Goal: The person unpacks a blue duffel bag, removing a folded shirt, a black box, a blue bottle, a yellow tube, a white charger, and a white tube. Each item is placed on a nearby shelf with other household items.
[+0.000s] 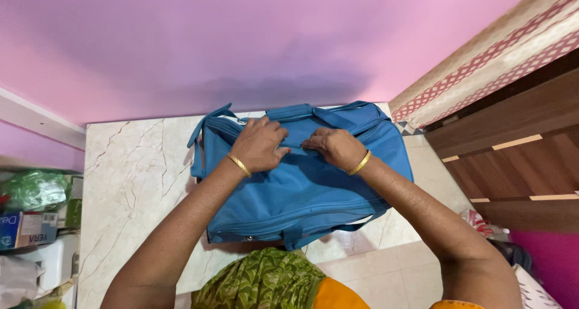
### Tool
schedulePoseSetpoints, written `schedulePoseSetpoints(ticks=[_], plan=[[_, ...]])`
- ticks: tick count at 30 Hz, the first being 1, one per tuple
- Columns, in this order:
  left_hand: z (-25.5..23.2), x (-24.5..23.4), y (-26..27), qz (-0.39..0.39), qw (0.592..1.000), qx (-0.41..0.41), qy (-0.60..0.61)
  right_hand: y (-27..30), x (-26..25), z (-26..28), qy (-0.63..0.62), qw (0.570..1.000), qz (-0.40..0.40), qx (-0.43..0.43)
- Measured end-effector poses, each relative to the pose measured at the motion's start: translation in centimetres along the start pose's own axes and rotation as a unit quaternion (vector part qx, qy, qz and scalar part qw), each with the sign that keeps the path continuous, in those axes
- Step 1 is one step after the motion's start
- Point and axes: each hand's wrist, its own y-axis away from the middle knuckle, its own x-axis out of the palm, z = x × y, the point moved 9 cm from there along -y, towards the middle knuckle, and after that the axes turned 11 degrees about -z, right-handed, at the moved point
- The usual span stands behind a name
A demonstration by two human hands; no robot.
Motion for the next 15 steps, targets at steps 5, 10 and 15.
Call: schedulePoseSetpoints(ticks=[5, 10, 15], plan=[[-0.9, 1.8, -0.1, 0.017, 0.998, 0.038, -0.036, 0.7, 1.3, -0.7, -0.06, 0.995, 0.017, 0.073], [-1.9, 2.6, 0.9, -0.044, 0.99, 0.104, -0.085, 0.8, 2.2, -0.5, -0.026, 0.993, 0.009, 0.113], [-2.9, 1.5, 1.3, -0.113, 0.969, 0.163, -0.146, 0.6, 1.9, -2.7, -0.037, 0.978, -0.02, 0.205]])
